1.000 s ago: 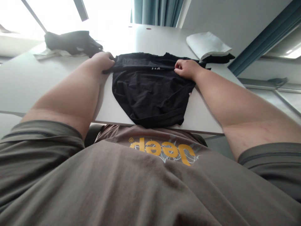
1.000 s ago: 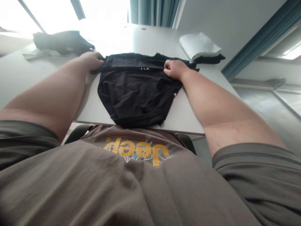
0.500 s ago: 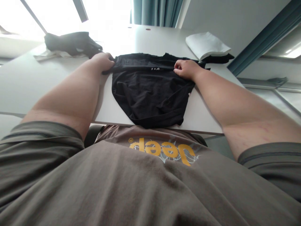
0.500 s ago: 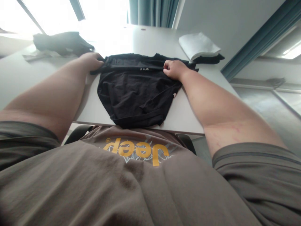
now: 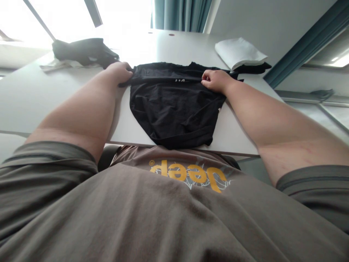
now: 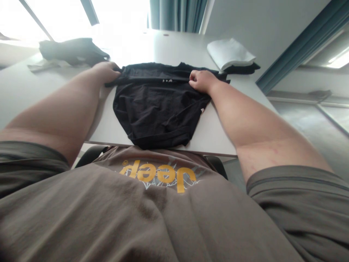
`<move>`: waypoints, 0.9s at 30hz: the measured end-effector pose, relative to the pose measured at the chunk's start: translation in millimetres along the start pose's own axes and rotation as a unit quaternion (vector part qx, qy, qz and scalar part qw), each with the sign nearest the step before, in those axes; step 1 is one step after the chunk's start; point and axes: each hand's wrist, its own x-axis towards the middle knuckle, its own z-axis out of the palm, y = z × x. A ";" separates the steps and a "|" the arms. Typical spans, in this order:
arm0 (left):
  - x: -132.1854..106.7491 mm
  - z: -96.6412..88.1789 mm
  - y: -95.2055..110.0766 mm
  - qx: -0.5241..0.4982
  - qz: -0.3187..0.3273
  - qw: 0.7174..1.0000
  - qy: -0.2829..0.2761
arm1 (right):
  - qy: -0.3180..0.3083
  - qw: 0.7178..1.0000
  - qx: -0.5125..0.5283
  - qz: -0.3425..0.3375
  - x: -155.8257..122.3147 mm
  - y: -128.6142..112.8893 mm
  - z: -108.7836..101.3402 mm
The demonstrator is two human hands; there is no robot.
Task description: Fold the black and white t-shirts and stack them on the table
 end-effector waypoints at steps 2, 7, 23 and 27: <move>-0.1 0.0 -0.6 -0.008 -0.004 1.000 -0.001 | 0.004 1.000 -0.002 -0.002 -0.5 -0.9 -0.5; -0.5 -0.9 -0.7 -0.001 -0.002 1.000 0.000 | 0.014 1.000 -0.008 0.000 -3.5 -5.2 -2.9; 1.6 2.4 -1.5 0.024 0.009 1.000 0.004 | 0.013 1.000 -0.009 0.000 -4.8 -7.3 -4.4; 0.3 1.4 -0.8 0.020 0.003 1.000 -0.001 | 0.006 1.000 -0.006 0.006 -5.8 -8.2 -5.5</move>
